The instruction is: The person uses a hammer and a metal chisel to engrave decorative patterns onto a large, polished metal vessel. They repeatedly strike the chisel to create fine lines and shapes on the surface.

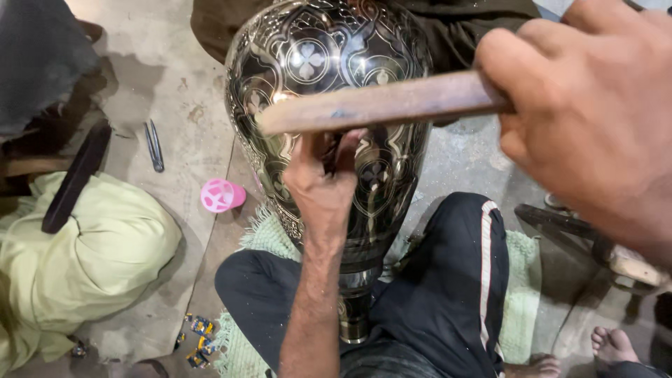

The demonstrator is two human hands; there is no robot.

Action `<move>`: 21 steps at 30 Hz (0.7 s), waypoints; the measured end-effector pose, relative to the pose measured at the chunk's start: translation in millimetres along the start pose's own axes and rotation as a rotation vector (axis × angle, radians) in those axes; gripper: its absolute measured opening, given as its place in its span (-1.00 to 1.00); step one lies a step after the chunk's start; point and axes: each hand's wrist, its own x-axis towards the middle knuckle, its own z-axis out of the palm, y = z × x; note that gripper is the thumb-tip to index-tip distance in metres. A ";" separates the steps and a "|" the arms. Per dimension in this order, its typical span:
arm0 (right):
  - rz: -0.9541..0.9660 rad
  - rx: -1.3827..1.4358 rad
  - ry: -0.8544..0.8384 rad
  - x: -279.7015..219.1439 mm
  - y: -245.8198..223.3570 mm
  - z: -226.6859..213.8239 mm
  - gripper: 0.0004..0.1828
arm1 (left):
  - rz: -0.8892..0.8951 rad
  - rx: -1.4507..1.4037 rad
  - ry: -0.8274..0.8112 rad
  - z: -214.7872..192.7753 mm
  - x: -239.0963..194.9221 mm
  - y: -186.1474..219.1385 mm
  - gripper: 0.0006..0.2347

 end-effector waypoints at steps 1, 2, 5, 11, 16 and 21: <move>-0.021 0.036 0.063 1.3 -1.8 3.0 -0.79 | 0.049 -0.025 0.041 1.5 -2.7 -0.9 -0.82; -0.029 0.010 0.064 0.3 -2.6 3.8 -0.80 | 0.094 -0.054 0.079 4.0 -5.6 -1.6 -0.80; -0.040 -0.114 0.016 -3.4 -3.7 6.7 -0.79 | 0.104 -0.056 0.100 8.2 -12.6 -7.0 -0.83; -0.050 -0.132 0.097 -3.7 -3.9 7.9 -0.85 | 0.073 -0.078 0.101 11.1 -16.6 -7.3 -0.81; -0.056 -0.115 0.129 -8.5 -0.2 12.3 -0.83 | 0.064 -0.180 0.110 13.1 -18.9 -1.7 -0.84; -0.061 0.033 0.208 -11.4 2.7 16.2 -0.83 | 0.075 -0.150 0.150 12.3 -24.9 4.1 -0.80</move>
